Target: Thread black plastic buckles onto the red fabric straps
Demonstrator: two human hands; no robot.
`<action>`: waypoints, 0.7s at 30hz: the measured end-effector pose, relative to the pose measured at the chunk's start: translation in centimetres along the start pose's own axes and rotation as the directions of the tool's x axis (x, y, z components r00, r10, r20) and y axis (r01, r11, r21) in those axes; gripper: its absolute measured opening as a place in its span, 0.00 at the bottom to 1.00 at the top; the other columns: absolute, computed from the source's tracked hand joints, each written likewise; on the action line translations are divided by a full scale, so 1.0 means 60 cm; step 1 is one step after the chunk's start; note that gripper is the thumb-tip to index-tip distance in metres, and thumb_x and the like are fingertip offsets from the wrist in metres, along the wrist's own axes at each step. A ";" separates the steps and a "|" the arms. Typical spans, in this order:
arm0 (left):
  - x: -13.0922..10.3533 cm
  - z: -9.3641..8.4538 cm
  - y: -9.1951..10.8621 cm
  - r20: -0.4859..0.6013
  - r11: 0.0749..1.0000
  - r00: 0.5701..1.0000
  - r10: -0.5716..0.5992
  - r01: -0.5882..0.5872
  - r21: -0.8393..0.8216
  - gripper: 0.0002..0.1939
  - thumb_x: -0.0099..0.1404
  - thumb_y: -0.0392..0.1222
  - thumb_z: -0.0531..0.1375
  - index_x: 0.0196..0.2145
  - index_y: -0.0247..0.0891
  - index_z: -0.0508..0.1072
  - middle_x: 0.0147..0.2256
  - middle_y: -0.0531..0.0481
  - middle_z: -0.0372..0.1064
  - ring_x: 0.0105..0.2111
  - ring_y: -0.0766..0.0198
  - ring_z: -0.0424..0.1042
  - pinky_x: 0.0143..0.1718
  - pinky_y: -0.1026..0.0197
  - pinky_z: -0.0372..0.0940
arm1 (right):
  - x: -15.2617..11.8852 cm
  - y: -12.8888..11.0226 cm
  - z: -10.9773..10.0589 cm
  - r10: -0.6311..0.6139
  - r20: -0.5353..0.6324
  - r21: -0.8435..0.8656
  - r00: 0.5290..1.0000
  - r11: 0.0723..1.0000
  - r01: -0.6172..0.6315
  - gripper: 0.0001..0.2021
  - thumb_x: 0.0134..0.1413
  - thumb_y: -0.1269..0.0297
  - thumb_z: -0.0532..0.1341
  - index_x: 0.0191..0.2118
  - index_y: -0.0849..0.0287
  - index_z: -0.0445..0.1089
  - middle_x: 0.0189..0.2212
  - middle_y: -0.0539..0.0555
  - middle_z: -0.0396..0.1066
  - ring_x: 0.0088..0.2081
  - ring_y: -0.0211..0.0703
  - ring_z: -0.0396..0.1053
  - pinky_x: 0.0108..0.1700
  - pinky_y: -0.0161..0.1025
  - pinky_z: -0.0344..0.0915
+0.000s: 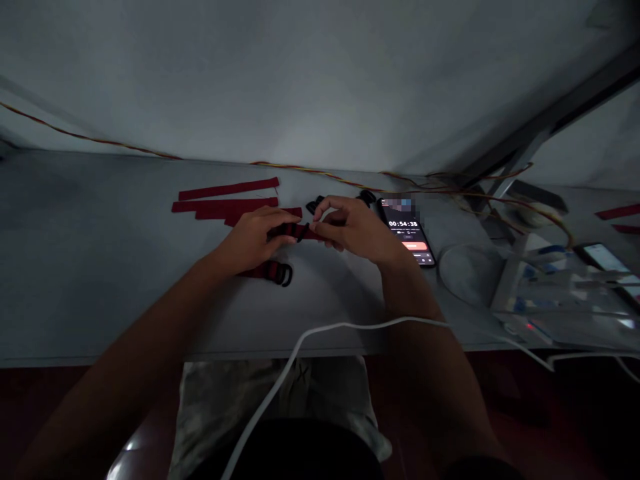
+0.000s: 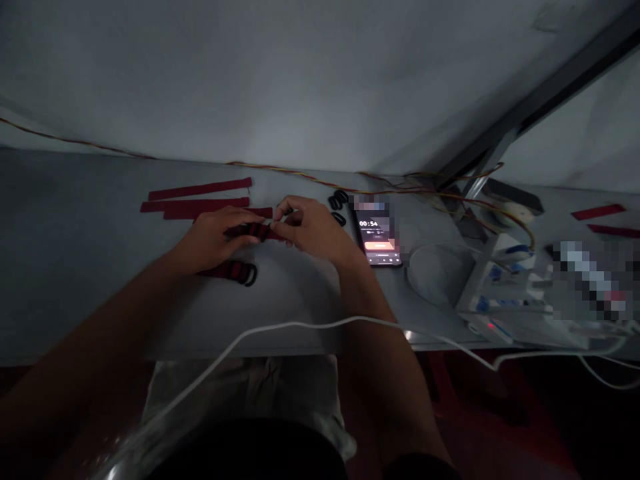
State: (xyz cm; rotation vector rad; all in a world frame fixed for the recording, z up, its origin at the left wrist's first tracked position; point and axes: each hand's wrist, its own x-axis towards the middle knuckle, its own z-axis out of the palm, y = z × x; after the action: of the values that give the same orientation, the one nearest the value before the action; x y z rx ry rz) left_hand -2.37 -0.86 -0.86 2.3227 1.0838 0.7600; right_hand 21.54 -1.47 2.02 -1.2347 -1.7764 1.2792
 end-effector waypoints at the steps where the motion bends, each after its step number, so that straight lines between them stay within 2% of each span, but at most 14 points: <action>1: 0.000 -0.001 0.002 -0.023 0.999 1.000 -0.010 0.009 -0.034 0.19 0.67 0.48 0.67 0.55 0.44 0.80 0.55 0.45 0.79 0.56 0.51 0.76 0.62 0.50 0.68 | 0.000 -0.003 0.002 -0.015 -0.011 0.069 1.000 0.997 0.016 0.11 0.57 0.56 0.71 0.34 0.57 0.73 0.21 0.47 0.71 0.20 0.34 0.64 0.24 0.35 0.60; 4: -0.001 -0.003 0.006 -0.085 0.988 0.995 -0.058 0.045 -0.147 0.19 0.66 0.50 0.68 0.53 0.45 0.81 0.53 0.47 0.80 0.55 0.52 0.77 0.62 0.52 0.69 | -0.002 -0.007 0.004 -0.068 0.018 0.246 0.998 0.967 0.061 0.14 0.52 0.55 0.75 0.38 0.58 0.79 0.31 0.52 0.78 0.30 0.39 0.74 0.34 0.37 0.72; 6: -0.002 -0.004 0.009 -0.109 0.971 0.990 -0.089 0.062 -0.230 0.19 0.65 0.52 0.69 0.51 0.45 0.82 0.51 0.47 0.81 0.53 0.53 0.78 0.60 0.54 0.70 | -0.002 -0.007 0.004 -0.096 0.042 0.309 0.995 0.948 0.078 0.19 0.46 0.56 0.78 0.44 0.57 0.80 0.37 0.53 0.79 0.37 0.42 0.77 0.41 0.41 0.75; 7: -0.002 -0.005 0.010 -0.113 0.959 0.988 -0.102 0.067 -0.275 0.19 0.65 0.53 0.69 0.51 0.45 0.82 0.50 0.47 0.81 0.52 0.53 0.79 0.59 0.54 0.71 | -0.002 -0.006 0.004 -0.108 0.034 0.315 0.994 0.945 0.092 0.20 0.46 0.55 0.79 0.43 0.56 0.80 0.37 0.53 0.79 0.37 0.42 0.76 0.41 0.41 0.75; 9: -0.003 -0.005 0.013 -0.115 0.926 0.985 -0.128 0.077 -0.370 0.21 0.65 0.55 0.70 0.51 0.44 0.82 0.50 0.47 0.81 0.50 0.53 0.79 0.56 0.55 0.73 | 0.000 -0.005 0.007 -0.130 -0.031 0.283 0.991 0.950 0.134 0.18 0.48 0.50 0.77 0.37 0.57 0.79 0.32 0.50 0.75 0.32 0.38 0.71 0.36 0.38 0.73; 11: -0.004 -0.006 0.017 -0.122 0.886 0.981 -0.154 0.083 -0.455 0.23 0.64 0.56 0.70 0.51 0.43 0.82 0.50 0.46 0.81 0.48 0.53 0.80 0.53 0.55 0.74 | 0.004 -0.005 0.013 -0.141 -0.096 0.232 0.985 0.960 0.160 0.20 0.52 0.44 0.74 0.30 0.57 0.75 0.28 0.48 0.69 0.27 0.35 0.64 0.29 0.35 0.66; 14: -0.004 -0.006 0.021 -0.142 0.843 0.971 -0.194 0.090 -0.530 0.25 0.61 0.59 0.71 0.50 0.42 0.82 0.50 0.44 0.81 0.49 0.52 0.80 0.50 0.54 0.75 | 0.008 -0.003 0.022 -0.113 -0.056 0.180 0.992 0.976 0.121 0.25 0.55 0.39 0.70 0.28 0.57 0.70 0.25 0.47 0.63 0.24 0.33 0.58 0.26 0.34 0.59; 17: -0.003 -0.006 0.021 -0.148 0.832 0.962 -0.231 0.116 -0.543 0.26 0.60 0.61 0.72 0.49 0.41 0.82 0.50 0.42 0.81 0.47 0.53 0.80 0.48 0.54 0.76 | 0.012 0.002 0.030 -0.091 -0.027 0.146 0.996 0.985 0.094 0.24 0.56 0.40 0.70 0.28 0.58 0.69 0.23 0.46 0.61 0.24 0.33 0.58 0.27 0.35 0.58; 21: 0.000 -0.002 0.017 -0.175 0.822 0.960 -0.219 0.085 -0.563 0.26 0.60 0.61 0.72 0.48 0.40 0.82 0.50 0.42 0.80 0.49 0.54 0.79 0.52 0.54 0.75 | 0.017 0.007 0.042 -0.134 -0.223 0.205 0.966 0.962 0.181 0.22 0.55 0.42 0.71 0.30 0.56 0.70 0.26 0.47 0.64 0.26 0.34 0.58 0.28 0.35 0.57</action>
State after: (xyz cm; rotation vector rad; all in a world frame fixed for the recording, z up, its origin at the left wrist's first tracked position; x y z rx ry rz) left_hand -1.93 -1.45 -0.14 1.6652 0.9670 1.1316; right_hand 19.10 -1.38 0.70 -1.0365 -1.5051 1.1765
